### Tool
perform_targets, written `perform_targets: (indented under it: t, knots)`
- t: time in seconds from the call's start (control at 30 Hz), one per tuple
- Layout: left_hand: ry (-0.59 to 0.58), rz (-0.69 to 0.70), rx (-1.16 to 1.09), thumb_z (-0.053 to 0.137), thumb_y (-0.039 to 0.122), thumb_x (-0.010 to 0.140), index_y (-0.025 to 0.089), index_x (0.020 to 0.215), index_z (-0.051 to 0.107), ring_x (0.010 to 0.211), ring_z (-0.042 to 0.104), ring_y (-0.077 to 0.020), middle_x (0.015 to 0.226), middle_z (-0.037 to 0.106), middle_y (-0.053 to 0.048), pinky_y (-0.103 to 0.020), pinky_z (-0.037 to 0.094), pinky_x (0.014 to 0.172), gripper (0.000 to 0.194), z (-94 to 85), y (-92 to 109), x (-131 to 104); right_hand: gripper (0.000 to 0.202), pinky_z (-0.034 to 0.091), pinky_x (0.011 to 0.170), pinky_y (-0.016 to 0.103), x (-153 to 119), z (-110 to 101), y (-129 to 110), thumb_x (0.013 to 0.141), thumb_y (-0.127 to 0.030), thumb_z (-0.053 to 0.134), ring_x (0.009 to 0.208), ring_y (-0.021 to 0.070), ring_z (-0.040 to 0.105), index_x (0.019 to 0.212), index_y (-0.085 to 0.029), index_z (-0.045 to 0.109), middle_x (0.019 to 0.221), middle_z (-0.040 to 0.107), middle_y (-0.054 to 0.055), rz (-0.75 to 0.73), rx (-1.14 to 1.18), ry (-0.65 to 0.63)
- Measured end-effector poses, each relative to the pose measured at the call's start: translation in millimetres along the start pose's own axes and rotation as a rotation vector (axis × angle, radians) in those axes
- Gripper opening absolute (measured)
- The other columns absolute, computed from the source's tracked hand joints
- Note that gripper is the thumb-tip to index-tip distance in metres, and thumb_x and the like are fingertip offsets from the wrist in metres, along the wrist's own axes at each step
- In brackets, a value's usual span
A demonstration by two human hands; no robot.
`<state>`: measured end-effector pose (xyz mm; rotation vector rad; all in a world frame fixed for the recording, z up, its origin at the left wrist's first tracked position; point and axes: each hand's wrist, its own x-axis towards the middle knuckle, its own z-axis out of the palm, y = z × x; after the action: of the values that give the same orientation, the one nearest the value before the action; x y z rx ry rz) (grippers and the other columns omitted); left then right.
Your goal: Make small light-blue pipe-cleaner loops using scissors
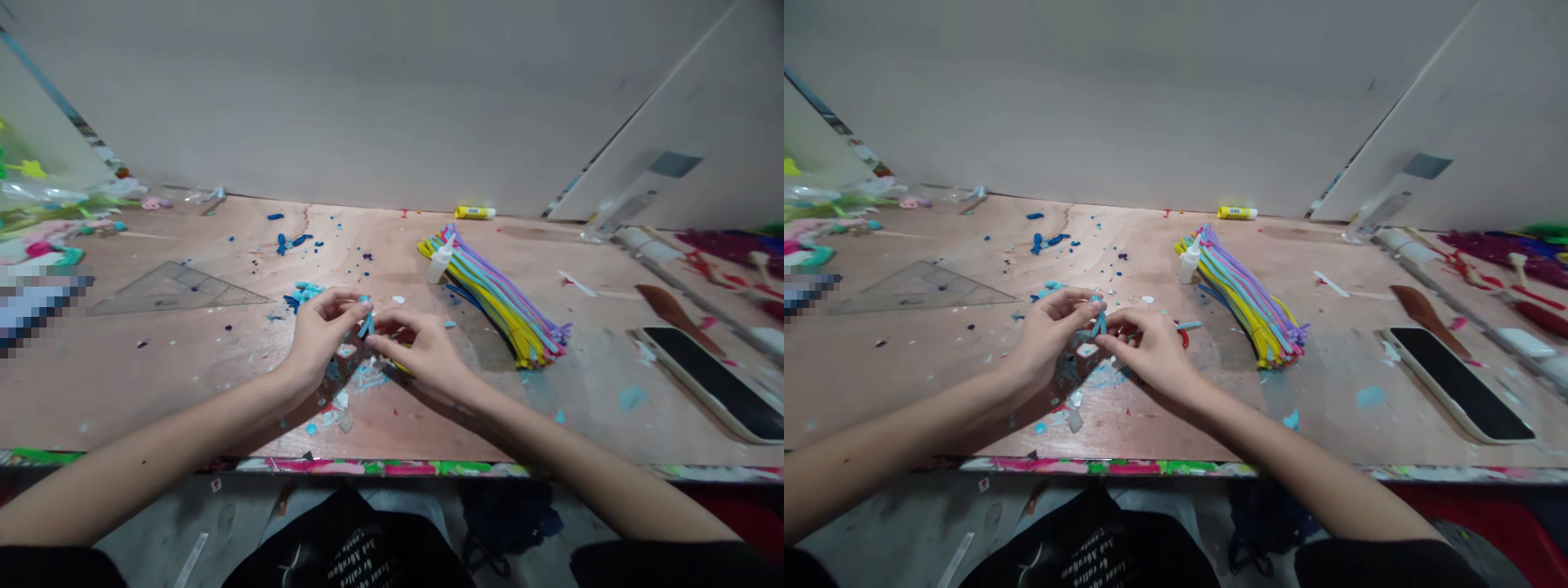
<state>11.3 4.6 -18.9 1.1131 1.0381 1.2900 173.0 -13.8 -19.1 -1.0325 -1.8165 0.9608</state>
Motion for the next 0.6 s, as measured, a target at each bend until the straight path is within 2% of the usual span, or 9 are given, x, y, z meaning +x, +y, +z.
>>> perform_targets:
  t: [0.17, 0.27, 0.33, 0.4, 0.47, 0.6]
  knots:
    - [0.009, -0.015, -0.061, 0.081, 0.029, 0.068, 0.019, 0.081, 0.067, 0.063, 0.061, -0.0116, 0.072, 0.065, 0.001, -0.021, 0.051, 0.053, 0.021, -0.5, 2, 0, 0.013, 0.047, 0.075, 0.031, -2, -7, -2, 0.086, -0.025, 0.069, 0.082, 0.0178, 0.064, 0.096, -0.017, 0.066, 0.090, 0.070, 0.006, -0.231, -0.368, 0.057]
    - [0.003, -0.046, -0.079, 0.081, 0.030, 0.068, 0.019, 0.082, 0.067, 0.061, 0.060, -0.0117, 0.070, 0.064, 0.001, -0.021, 0.050, 0.051, 0.023, 0.1, 3, -1, 0.018, 0.047, 0.075, 0.031, -4, -7, -3, 0.088, -0.027, 0.066, 0.085, 0.0185, 0.063, 0.103, -0.017, 0.063, 0.095, 0.068, 0.007, -0.301, -0.452, 0.085]
    - [0.000, -0.067, -0.084, 0.082, 0.031, 0.067, 0.019, 0.082, 0.066, 0.060, 0.061, -0.0118, 0.069, 0.064, 0.001, -0.021, 0.049, 0.049, 0.025, 0.8, 3, -2, 0.016, 0.047, 0.073, 0.031, -5, -5, -4, 0.089, -0.030, 0.064, 0.082, 0.0180, 0.062, 0.099, -0.017, 0.062, 0.093, 0.068, 0.007, -0.287, -0.448, 0.095]
    - [-0.008, -0.067, -0.100, 0.082, 0.031, 0.066, 0.019, 0.081, 0.066, 0.062, 0.062, -0.0119, 0.071, 0.065, 0.001, -0.021, 0.051, 0.052, 0.025, 1.6, 3, -3, 0.015, 0.045, 0.067, 0.029, -4, -2, -5, 0.090, -0.031, 0.062, 0.074, 0.0160, 0.060, 0.093, -0.017, 0.062, 0.084, 0.066, 0.005, -0.200, -0.367, 0.116]
    - [-0.026, -0.057, -0.117, 0.082, 0.030, 0.066, 0.018, 0.080, 0.067, 0.064, 0.063, -0.0118, 0.073, 0.067, 0.000, -0.022, 0.052, 0.056, 0.024, 2.4, 3, -3, 0.015, 0.044, 0.062, 0.027, -3, 1, -4, 0.090, -0.032, 0.060, 0.069, 0.0140, 0.058, 0.090, -0.016, 0.062, 0.079, 0.064, 0.002, -0.086, -0.192, 0.105]
    - [-0.059, -0.062, -0.132, 0.082, 0.028, 0.066, 0.018, 0.080, 0.067, 0.058, 0.059, -0.0093, 0.069, 0.066, 0.001, -0.020, 0.048, 0.053, 0.024, 4.0, 3, -4, 0.022, 0.046, 0.061, 0.025, 2, 6, 3, 0.087, -0.038, 0.061, 0.064, 0.0119, 0.057, 0.080, -0.017, 0.064, 0.072, 0.062, 0.000, 0.178, 0.399, -0.028]
